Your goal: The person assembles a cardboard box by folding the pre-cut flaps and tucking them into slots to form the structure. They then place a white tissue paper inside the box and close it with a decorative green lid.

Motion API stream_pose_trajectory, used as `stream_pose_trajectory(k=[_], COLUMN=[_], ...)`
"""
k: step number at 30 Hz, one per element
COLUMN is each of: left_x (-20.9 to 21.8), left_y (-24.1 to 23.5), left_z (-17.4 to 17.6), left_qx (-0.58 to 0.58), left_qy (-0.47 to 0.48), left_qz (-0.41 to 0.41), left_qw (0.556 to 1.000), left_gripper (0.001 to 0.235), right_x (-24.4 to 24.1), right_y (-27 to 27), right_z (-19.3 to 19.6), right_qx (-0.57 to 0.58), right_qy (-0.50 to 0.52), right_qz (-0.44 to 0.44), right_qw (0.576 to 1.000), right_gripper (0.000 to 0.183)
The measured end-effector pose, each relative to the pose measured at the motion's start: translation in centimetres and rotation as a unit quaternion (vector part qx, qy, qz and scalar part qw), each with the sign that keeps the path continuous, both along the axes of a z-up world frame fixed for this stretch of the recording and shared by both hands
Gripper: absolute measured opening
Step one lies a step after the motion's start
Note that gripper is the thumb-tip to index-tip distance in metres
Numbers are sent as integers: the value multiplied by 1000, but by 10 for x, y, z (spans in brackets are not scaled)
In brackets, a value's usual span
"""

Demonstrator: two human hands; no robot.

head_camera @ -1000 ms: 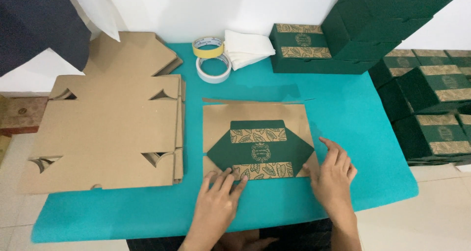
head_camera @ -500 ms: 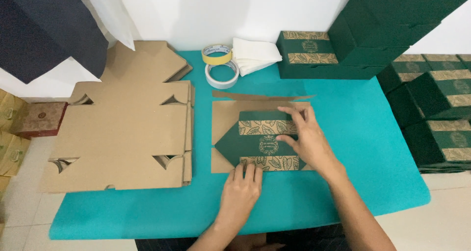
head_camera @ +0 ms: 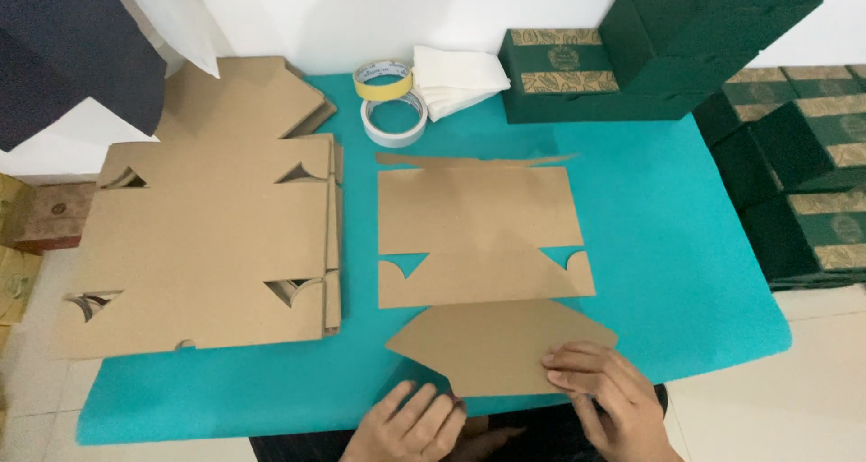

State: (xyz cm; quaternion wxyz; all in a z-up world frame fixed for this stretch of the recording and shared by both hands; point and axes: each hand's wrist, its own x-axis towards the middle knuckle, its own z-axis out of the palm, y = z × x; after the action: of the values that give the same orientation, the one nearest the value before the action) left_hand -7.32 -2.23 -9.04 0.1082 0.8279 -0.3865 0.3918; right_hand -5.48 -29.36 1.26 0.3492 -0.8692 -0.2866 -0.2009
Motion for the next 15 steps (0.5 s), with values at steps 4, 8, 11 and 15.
stream_pose_trajectory(k=[4,8,11,15], left_x=[-11,-18,-19,-8], left_y=[15,10,11,14], left_z=[-10,4,12,27], left_qx=[59,24,47,78], left_qy=[101,24,-3,143], left_qz=[-101,-75,-42,-73], left_qw=[988,997,998,984], left_gripper=[24,32,24,32], right_x=[-15,-22,-25,-24], right_y=[4,3,-8,-6], right_z=[-16,-32,-54,-57], right_qx=[-12,-50,-105,-161], right_qy=[-16,-32,6,-5], right_qz=[15,28,90,83], right_qw=[1000,998,990,983], right_gripper=[16,25,32,35])
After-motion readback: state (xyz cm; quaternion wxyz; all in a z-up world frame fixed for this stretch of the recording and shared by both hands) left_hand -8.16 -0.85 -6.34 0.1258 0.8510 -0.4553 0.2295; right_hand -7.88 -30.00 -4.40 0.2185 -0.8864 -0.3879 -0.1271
